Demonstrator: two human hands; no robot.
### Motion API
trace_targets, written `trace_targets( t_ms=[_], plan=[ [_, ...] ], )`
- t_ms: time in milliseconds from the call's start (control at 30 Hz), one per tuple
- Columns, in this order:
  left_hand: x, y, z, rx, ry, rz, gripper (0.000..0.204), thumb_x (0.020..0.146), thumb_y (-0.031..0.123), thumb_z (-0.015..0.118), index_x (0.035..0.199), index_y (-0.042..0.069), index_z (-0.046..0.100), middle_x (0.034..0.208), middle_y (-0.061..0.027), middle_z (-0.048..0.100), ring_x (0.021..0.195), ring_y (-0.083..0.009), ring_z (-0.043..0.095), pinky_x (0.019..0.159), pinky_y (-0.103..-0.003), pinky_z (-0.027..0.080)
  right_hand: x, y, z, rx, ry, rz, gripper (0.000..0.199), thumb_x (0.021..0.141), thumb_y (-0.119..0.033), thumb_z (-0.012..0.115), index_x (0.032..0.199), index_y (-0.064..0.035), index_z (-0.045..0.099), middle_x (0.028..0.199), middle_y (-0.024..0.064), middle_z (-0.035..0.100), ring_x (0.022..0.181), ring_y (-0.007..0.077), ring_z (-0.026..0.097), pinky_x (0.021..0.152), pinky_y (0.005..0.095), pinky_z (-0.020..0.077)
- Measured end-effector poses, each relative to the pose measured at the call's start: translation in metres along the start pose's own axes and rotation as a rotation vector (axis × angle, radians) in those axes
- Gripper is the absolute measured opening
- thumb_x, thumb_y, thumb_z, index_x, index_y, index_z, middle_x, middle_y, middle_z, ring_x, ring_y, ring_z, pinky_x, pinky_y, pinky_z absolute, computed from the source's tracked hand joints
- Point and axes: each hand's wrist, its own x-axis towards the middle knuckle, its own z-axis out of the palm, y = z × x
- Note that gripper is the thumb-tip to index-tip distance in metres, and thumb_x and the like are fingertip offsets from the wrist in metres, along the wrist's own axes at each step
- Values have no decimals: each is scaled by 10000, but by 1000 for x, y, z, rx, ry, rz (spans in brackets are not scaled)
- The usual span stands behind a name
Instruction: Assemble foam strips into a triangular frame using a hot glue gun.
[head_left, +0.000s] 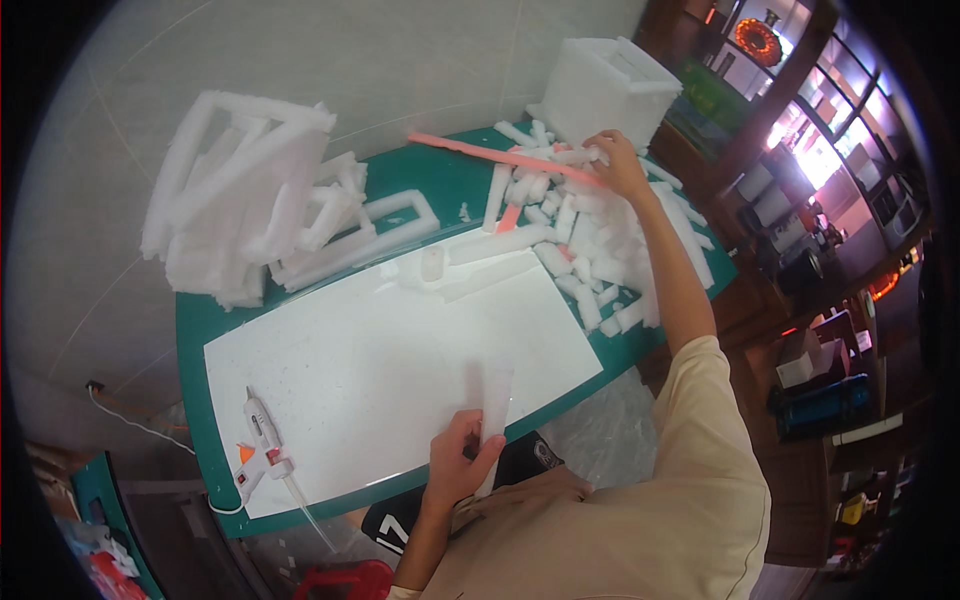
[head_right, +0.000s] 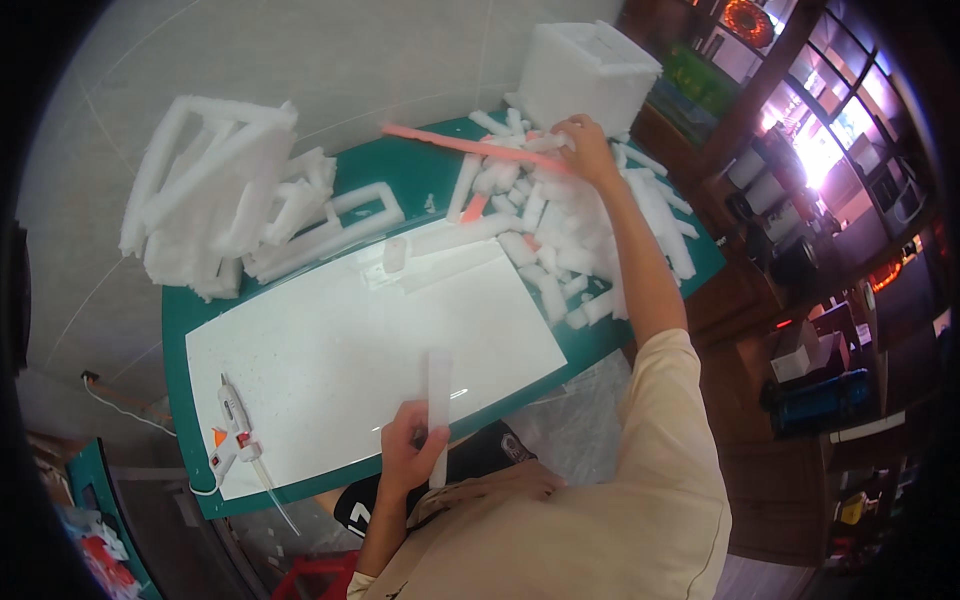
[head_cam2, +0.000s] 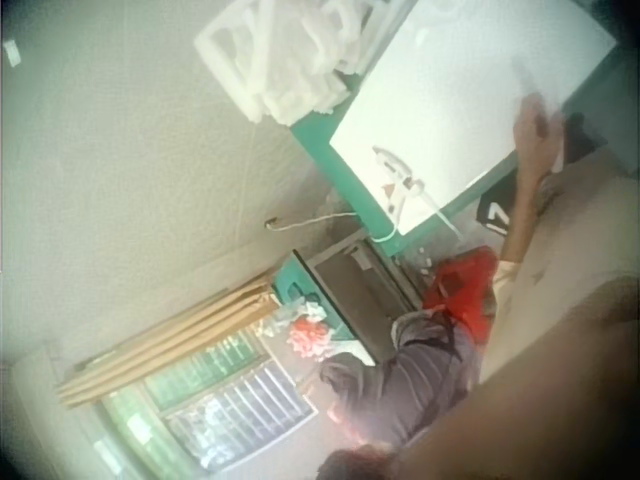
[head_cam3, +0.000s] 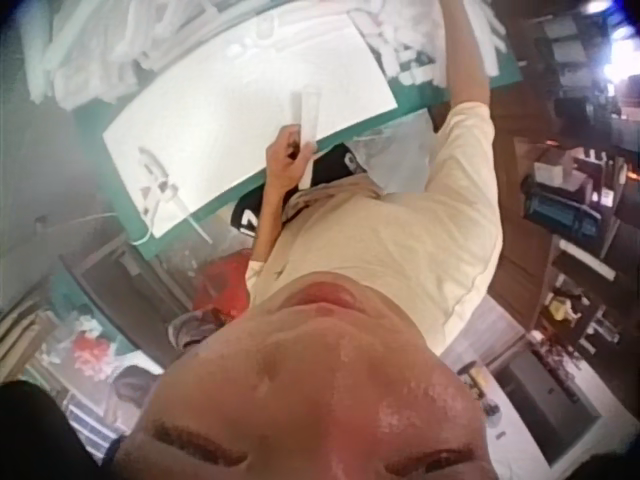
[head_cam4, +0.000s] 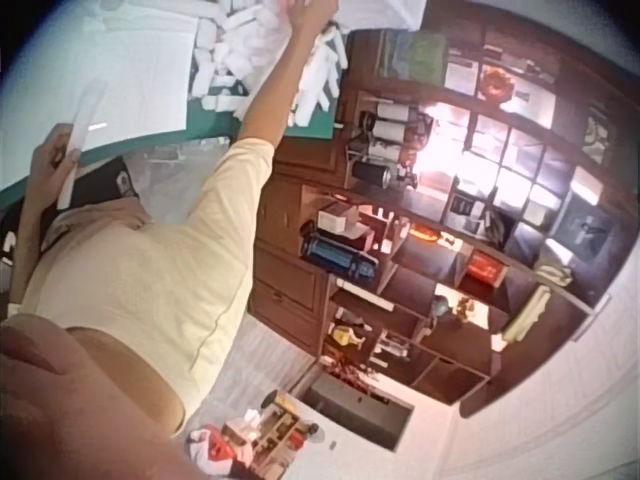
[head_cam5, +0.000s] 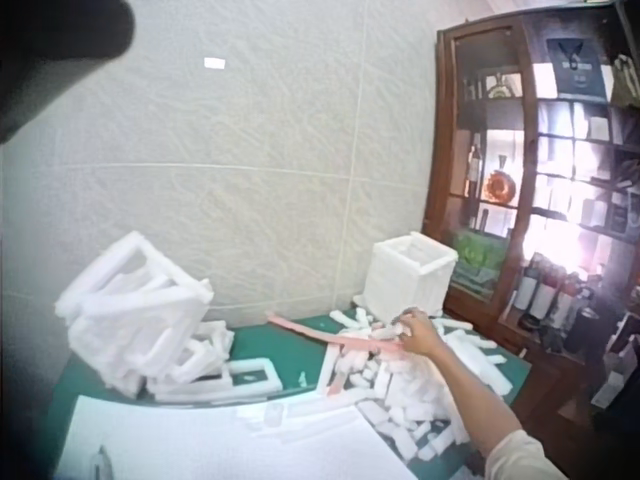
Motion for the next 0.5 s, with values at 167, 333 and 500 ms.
trace_targets(
  t_ms=[167, 333, 500],
  plan=[
    [-2, -5, 2, -73, 14, -55, 232, 876, 130, 677, 1029, 6, 554, 754, -46, 634, 646, -96, 585, 604, -244, 482, -23, -23, -52, 124, 168, 67, 235, 817, -126, 673, 1038, -50, 656, 976, 105, 642, 842, 271, 616, 761, 359, 495],
    [4, -4, 0, -506, 39, -184, 407, 898, 82, 618, 1233, -33, 418, 1017, -158, 664, 918, -215, 656, 812, -330, 534, -85, -55, -104, 962, 214, 433, 245, 904, -194, 631, 1076, -20, 620, 987, 69, 673, 797, 134, 597, 701, 295, 483],
    [19, 4, 4, -726, 203, -172, 495, 897, 52, 602, 1313, -16, 342, 1139, -208, 618, 977, -291, 651, 894, -401, 519, -161, -124, -104, 1549, 72, 654, 233, 928, -142, 596, 1125, -21, 561, 1011, 108, 649, 853, 168, 603, 735, 302, 473]
  ],
)
